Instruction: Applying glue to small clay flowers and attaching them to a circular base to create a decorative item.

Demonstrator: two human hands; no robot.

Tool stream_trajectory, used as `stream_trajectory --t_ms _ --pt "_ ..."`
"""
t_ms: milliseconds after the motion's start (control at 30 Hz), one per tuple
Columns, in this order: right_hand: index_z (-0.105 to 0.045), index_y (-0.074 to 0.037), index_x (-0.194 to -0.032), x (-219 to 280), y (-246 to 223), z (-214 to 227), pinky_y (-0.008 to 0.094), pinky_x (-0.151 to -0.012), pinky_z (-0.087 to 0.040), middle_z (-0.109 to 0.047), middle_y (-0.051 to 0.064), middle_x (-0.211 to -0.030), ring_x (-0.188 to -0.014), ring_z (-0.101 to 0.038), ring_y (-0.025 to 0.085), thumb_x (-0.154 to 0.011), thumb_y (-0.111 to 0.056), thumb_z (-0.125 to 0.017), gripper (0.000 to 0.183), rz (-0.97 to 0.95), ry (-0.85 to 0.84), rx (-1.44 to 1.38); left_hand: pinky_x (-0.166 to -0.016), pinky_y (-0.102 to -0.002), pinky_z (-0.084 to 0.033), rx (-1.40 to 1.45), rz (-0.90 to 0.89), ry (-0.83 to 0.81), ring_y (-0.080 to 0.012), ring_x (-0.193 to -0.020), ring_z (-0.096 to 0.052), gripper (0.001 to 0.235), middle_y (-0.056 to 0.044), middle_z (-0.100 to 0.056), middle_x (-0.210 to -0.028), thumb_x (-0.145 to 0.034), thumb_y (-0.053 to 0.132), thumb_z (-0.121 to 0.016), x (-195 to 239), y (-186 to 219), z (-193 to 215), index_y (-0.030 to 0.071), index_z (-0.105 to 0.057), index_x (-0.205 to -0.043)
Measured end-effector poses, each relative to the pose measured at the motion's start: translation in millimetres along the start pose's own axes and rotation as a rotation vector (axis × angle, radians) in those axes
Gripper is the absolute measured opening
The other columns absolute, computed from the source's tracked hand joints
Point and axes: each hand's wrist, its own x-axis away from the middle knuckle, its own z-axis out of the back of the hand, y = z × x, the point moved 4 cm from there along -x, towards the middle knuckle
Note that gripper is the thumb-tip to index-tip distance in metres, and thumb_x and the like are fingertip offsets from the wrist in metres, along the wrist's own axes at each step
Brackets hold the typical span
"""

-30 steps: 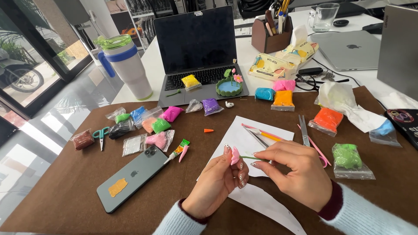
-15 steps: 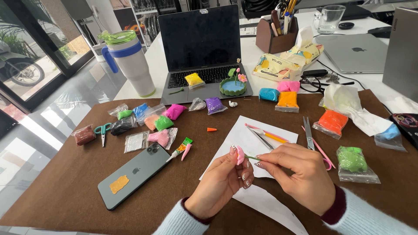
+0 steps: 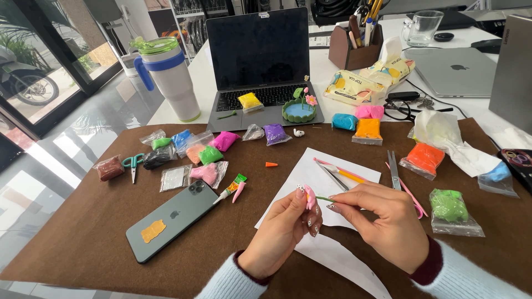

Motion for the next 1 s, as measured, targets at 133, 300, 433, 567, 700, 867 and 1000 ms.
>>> stream_trajectory --t_ms 133,300,433,567,700,867,1000 --pt "-0.080 -0.010 -0.093 0 0 0 0.024 -0.074 -0.060 -0.079 0.002 -0.083 -0.073 -0.075 0.013 -0.081 -0.009 -0.079 0.012 0.013 -0.001 0.011 -0.071 -0.028 -0.043 -0.045 -0.033 -0.007 -0.0151 -0.074 -0.048 0.034 -0.002 -0.044 -0.078 -0.111 0.031 -0.044 -1 -1 1 0.008 -0.056 -0.088" --pt "-0.081 -0.011 -0.093 1 3 0 0.023 -0.072 -0.060 -0.080 0.001 -0.084 -0.073 -0.074 0.012 -0.080 -0.009 -0.080 0.013 -0.017 0.002 0.002 -0.072 -0.029 -0.043 -0.056 -0.022 0.017 -0.0154 -0.076 -0.050 0.038 -0.002 -0.050 -0.080 -0.111 0.035 -0.041 2 3 -2 0.008 -0.054 -0.088" --pt "-0.081 -0.011 -0.092 -2 3 2 0.022 -0.071 -0.059 -0.080 0.001 -0.084 -0.072 -0.074 0.011 -0.080 -0.008 -0.080 0.013 -0.046 0.007 -0.039 -0.071 -0.029 -0.041 -0.085 0.003 0.049 -0.0168 -0.073 -0.051 0.046 -0.003 -0.058 -0.082 -0.111 0.043 -0.036 3 7 -3 0.008 -0.059 -0.094" --pt "-0.082 -0.012 -0.093 -3 2 3 0.022 -0.069 -0.058 -0.080 0.001 -0.083 -0.071 -0.074 0.011 -0.080 -0.010 -0.080 0.013 -0.049 0.009 -0.053 -0.073 -0.028 -0.041 -0.144 -0.019 0.038 -0.0168 -0.074 -0.051 0.047 -0.002 -0.056 -0.083 -0.109 0.045 -0.038 4 8 -2 0.009 -0.061 -0.091" --pt "-0.082 -0.012 -0.094 -2 3 1 0.022 -0.068 -0.058 -0.080 0.001 -0.083 -0.071 -0.074 0.011 -0.080 -0.010 -0.080 0.013 -0.049 -0.002 -0.072 -0.074 -0.029 -0.044 -0.142 -0.039 0.002 -0.0170 -0.076 -0.053 0.043 -0.003 -0.057 -0.084 -0.111 0.040 -0.038 4 4 -1 0.008 -0.059 -0.092" --pt "-0.081 -0.012 -0.094 0 4 -1 0.023 -0.069 -0.059 -0.080 0.001 -0.083 -0.071 -0.074 0.011 -0.081 -0.009 -0.079 0.013 -0.034 -0.020 -0.053 -0.075 -0.027 -0.043 -0.218 -0.089 -0.004 -0.0152 -0.076 -0.053 0.039 -0.001 -0.055 -0.084 -0.108 0.042 -0.044 4 5 -1 0.011 -0.059 -0.090" --pt "-0.081 -0.012 -0.093 0 5 -1 0.023 -0.072 -0.060 -0.080 0.001 -0.085 -0.073 -0.075 0.011 -0.081 -0.008 -0.079 0.013 -0.032 -0.018 -0.036 -0.076 -0.027 -0.047 -0.395 -0.214 0.016 -0.0132 -0.075 -0.055 0.040 0.000 -0.056 -0.086 -0.109 0.042 -0.041 2 4 2 0.012 -0.061 -0.092"
